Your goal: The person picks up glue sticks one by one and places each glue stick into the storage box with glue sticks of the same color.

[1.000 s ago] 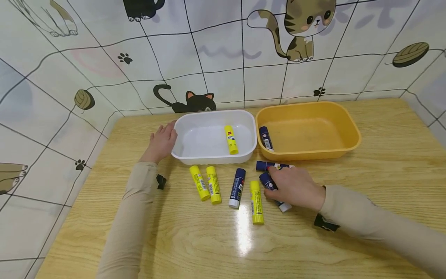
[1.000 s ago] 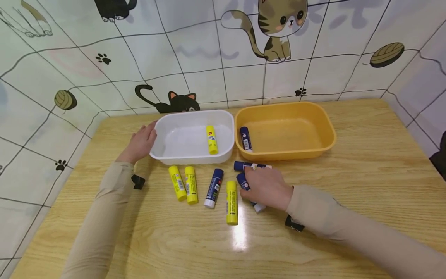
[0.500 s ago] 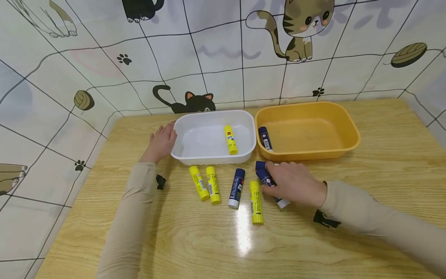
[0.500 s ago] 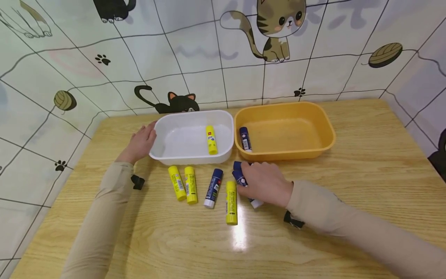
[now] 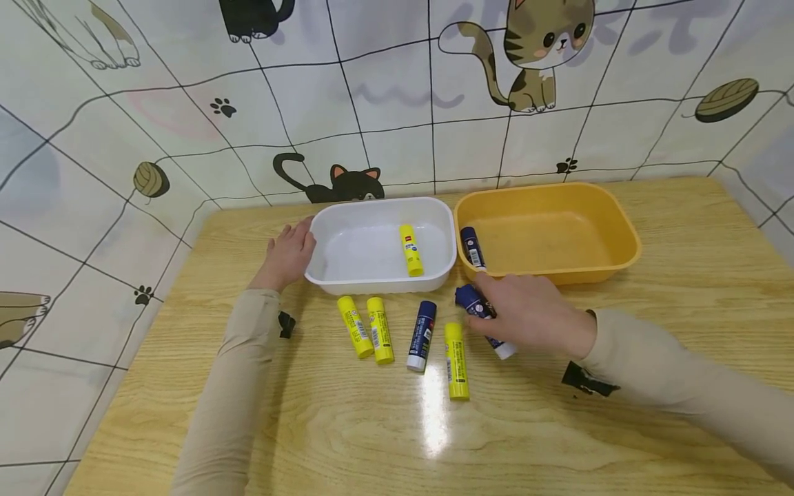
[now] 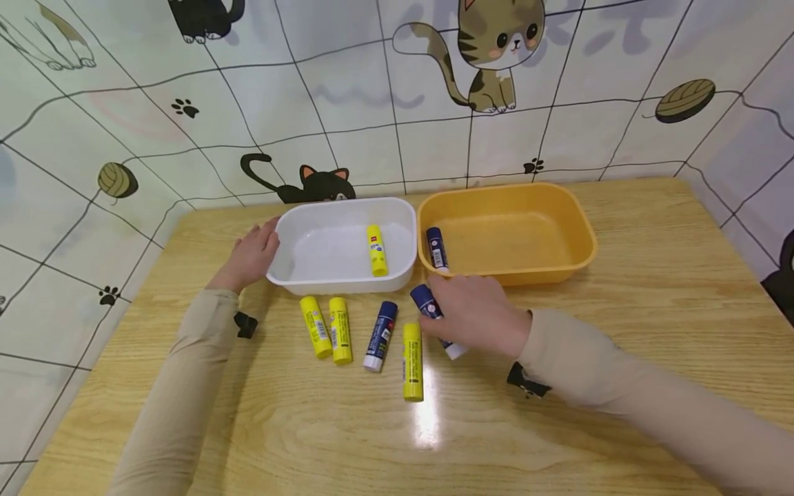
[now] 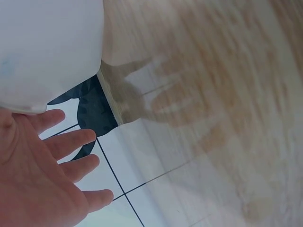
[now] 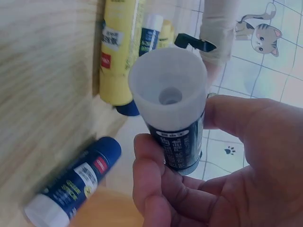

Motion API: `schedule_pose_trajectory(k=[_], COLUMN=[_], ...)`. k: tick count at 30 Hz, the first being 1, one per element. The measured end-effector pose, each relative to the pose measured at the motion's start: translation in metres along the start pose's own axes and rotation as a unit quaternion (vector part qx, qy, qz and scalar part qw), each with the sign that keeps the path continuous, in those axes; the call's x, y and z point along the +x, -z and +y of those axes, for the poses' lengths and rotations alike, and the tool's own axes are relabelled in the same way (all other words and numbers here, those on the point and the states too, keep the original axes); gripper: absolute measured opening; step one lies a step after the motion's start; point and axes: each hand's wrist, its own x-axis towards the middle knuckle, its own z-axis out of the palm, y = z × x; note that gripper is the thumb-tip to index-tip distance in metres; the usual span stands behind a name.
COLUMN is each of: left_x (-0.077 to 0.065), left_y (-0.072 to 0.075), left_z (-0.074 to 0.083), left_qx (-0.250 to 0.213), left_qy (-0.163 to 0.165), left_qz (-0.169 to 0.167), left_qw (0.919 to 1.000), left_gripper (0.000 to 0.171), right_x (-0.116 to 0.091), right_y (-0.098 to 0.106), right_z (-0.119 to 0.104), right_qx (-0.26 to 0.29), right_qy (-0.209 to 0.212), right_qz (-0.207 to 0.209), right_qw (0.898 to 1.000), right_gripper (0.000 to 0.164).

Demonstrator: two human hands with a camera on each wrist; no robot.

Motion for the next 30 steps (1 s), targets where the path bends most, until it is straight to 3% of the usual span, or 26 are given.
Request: schedule_pose_trajectory(k=[12,23,30], left_x=[-0.001,-0.002,-0.001], left_y=[0.000,0.000,0.000], left_z=[0.002,0.002,0.002], left_qx=[0.010,0.010,0.012], left_qy=[-0.003,-0.003,-0.003], left_qz=[0.004,0.010,0.010], left_qw=[0.9999,0.9999,0.9999], left_gripper=[0.055,0.054,0.055], right_x=[-0.005,0.002,0.010], right_y=[0.017,0.027,0.037], right_z=[0.008,0.016,0.024], right_qx=[0.004,0.017,0.032], right_qy=[-0.002,-0.021,-0.039], right_qz=[0.006,0.001,-0.024], right_qw=[1.000,1.000,0.998], right_gripper=[0.034,0.035,0.035])
